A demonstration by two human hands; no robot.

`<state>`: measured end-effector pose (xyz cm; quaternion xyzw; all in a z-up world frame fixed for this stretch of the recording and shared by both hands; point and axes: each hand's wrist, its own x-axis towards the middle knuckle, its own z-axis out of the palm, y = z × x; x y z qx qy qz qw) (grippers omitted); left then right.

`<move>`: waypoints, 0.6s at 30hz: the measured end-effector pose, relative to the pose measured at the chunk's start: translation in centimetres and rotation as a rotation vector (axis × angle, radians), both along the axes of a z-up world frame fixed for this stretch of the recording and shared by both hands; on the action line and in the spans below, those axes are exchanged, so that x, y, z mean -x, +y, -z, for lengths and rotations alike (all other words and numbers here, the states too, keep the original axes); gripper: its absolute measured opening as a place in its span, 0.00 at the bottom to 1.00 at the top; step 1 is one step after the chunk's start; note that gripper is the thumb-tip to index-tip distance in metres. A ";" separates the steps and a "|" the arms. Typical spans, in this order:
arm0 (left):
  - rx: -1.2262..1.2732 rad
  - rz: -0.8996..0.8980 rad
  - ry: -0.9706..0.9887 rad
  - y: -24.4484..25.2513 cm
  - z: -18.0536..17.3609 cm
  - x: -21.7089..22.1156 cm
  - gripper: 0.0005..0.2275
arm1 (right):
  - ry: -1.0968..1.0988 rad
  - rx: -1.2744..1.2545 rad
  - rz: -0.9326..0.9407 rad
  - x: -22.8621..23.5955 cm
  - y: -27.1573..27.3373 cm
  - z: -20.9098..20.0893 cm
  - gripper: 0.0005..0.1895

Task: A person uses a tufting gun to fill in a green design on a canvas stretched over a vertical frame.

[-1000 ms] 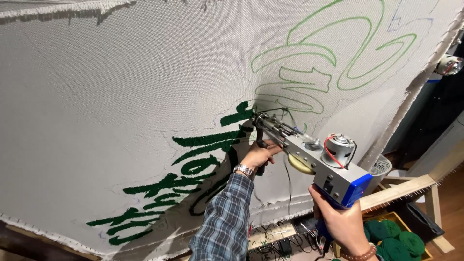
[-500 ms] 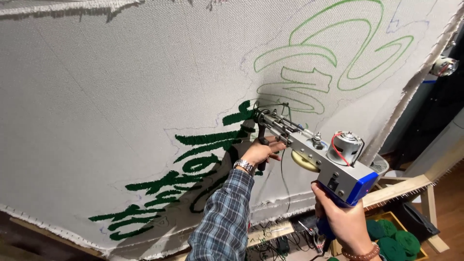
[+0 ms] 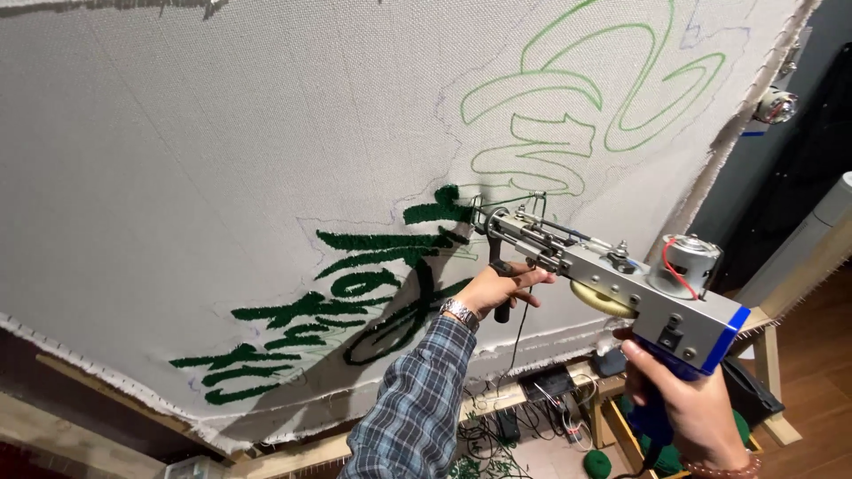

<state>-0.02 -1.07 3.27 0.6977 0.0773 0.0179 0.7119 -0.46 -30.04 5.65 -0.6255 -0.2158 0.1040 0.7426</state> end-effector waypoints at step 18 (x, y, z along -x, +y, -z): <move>-0.362 -0.216 -0.034 0.5 -2.6 3.3 0.38 | -0.016 -0.043 0.039 0.8 -4.1 1.2 0.09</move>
